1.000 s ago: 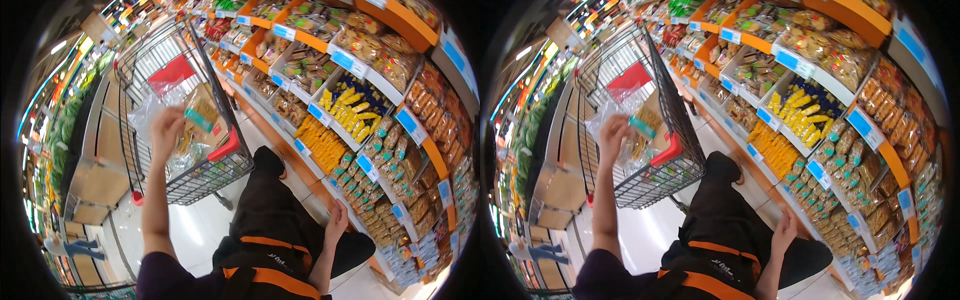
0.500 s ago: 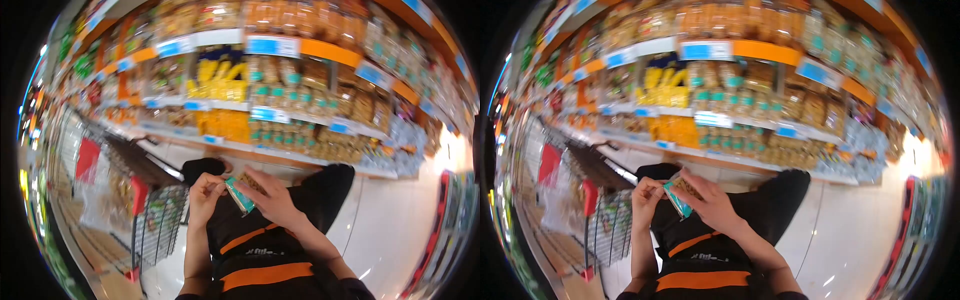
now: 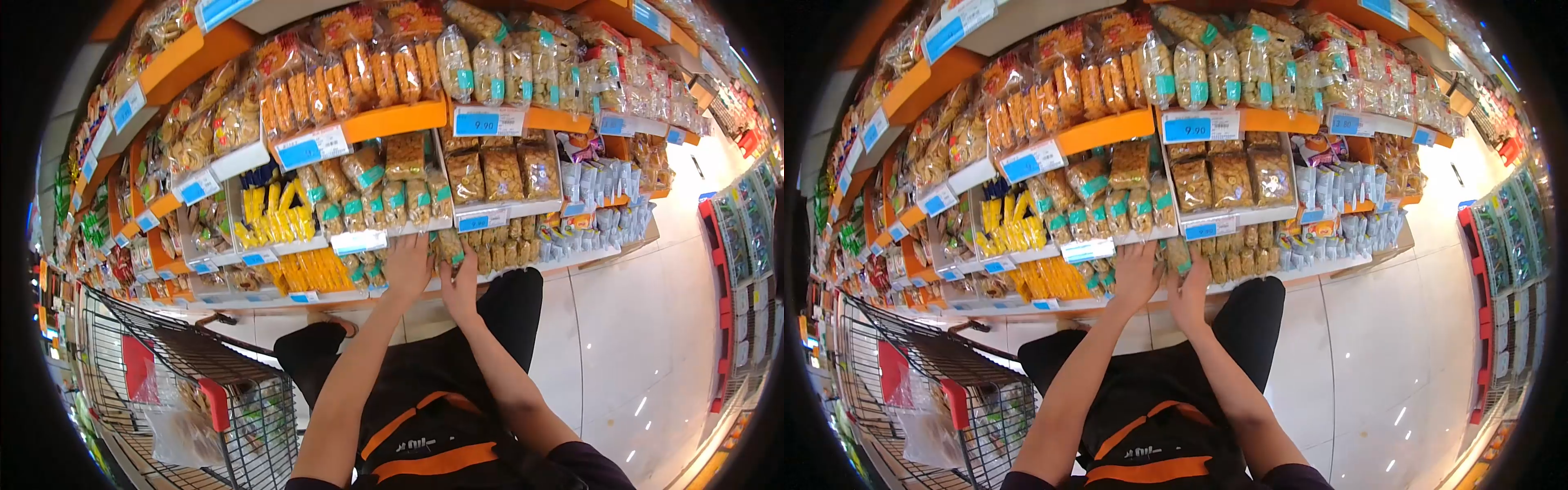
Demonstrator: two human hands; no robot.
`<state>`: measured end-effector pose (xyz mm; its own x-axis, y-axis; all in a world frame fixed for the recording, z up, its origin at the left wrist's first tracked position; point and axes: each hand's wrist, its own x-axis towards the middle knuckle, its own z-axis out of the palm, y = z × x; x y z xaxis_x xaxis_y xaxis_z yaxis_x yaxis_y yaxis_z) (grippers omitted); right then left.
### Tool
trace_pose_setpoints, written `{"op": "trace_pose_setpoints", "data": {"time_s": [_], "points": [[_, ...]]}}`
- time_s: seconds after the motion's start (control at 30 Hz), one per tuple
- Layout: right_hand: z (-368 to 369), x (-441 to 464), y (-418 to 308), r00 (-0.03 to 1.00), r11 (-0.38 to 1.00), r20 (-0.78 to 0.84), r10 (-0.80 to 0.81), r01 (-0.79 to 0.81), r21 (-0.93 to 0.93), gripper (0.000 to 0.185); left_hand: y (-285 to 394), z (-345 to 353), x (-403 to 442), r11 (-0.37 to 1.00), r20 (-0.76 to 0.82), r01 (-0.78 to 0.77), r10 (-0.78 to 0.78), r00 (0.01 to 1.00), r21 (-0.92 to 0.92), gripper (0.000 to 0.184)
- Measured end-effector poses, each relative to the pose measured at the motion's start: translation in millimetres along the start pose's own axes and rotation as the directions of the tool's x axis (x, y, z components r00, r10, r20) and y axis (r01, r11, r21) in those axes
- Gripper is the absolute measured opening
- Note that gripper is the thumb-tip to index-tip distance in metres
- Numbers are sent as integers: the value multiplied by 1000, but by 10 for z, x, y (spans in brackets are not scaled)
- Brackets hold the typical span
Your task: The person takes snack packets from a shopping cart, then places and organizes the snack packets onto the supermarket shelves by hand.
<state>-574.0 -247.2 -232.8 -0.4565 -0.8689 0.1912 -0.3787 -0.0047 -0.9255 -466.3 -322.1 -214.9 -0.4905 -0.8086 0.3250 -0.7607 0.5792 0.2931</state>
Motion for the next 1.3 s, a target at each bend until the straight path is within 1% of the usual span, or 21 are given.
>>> {"op": "trace_pose_setpoints", "data": {"time_s": [0.03, 0.1, 0.13, 0.17, 0.23, 0.27, 0.33, 0.37, 0.47, 0.5, 0.57, 0.6, 0.67, 0.77, 0.87, 0.97, 1.03, 1.07, 1.17, 1.27, 1.3], "points": [[87, 67, 28, 999, 999, -33, -42, 41, -32, 55, -43, 60, 88, 997, 43, 5, -9, 999, 81, 51], [236, 176, 88, 986, 983, -106, -127, 112, -143, 57, -121, 139, 203, 986, 279, 168, -168, 945, 24, 51], [258, 207, 115, 989, 979, -87, -120, 103, -178, 57, -153, 162, 242, 967, 397, 253, -237, 886, 12, 52], [274, 237, 145, 992, 973, -67, -111, 94, -212, 57, -221, 264, 204, 975, 307, 219, -216, 927, 25, 53], [230, 307, 86, 997, 970, -9, -71, 67, -233, 56, -278, 273, 149, 976, 264, 217, -211, 941, 7, 52], [154, 323, 61, 995, 953, 48, -85, 95, -286, 56, -301, 272, 141, 977, 241, 215, -208, 948, -5, 51], [-35, 378, 7, 979, 904, 169, -110, 169, -392, 55, -284, 225, 157, 982, 240, 188, -183, 953, 2, 36], [-71, 409, 64, 964, 874, 156, -214, 260, -411, 51, -269, 210, 173, 985, 237, 175, -171, 956, 3, 32], [-109, 540, 132, 968, 861, 142, -208, 250, -443, 46, -281, 277, 205, 965, 329, 259, -231, 916, -44, 37], [-89, 573, 77, 979, 878, 143, -146, 195, -436, 37, -320, 345, 173, 981, 237, 191, -180, 955, -27, 40], [13, 664, 257, 961, 844, 233, -149, 246, -477, 32, -421, 498, 95, 998, 46, 59, -60, 997, 29, 50], [35, 699, 248, 950, 826, 278, -145, 271, -495, 29, -422, 485, 106, 997, 80, 69, -72, 994, 38, 49], [7, 734, 251, 937, 842, 330, -111, 265, -470, 26, -400, 475, 92, 995, 153, 91, -98, 983, 52, 48], [-98, 798, 289, 894, 848, 432, -116, 315, -426, 26, -391, 493, 77, 995, 133, 75, -83, 988, 63, 47], [-138, 822, 309, 876, 861, 436, -205, 374, -346, 29, -478, 576, 55, 1000, 16, -20, 20, 1000, 4, 47], [-106, 858, 333, 871, 858, 416, -263, 408, -313, 33, -477, 558, 61, 994, -109, -92, 99, 989, 67, 46], [-76, 886, 424, 870, 839, 401, -287, 430, -334, 36, -430, 534, 83, 999, 74, 35, -38, 997, 33, 45], [-85, 878, 482, 890, 887, 387, -243, 365, -283, 36, -408, 508, 63, 995, 168, 99, -102, 981, 28, 45], [-96, 928, 577, 934, 964, 325, -147, 209, -163, 38, -401, 452, 36, 996, 155, 81, -83, 984, 25, 43], [-114, 942, 509, 921, 953, 348, -176, 249, -175, 38, -347, 373, 68, 995, 173, 99, -102, 980, 27, 42], [-105, 922, 489, 920, 931, 348, -179, 273, -244, 38, -326, 372, 63, 993, 185, 111, -115, 976, 32, 42]]}}
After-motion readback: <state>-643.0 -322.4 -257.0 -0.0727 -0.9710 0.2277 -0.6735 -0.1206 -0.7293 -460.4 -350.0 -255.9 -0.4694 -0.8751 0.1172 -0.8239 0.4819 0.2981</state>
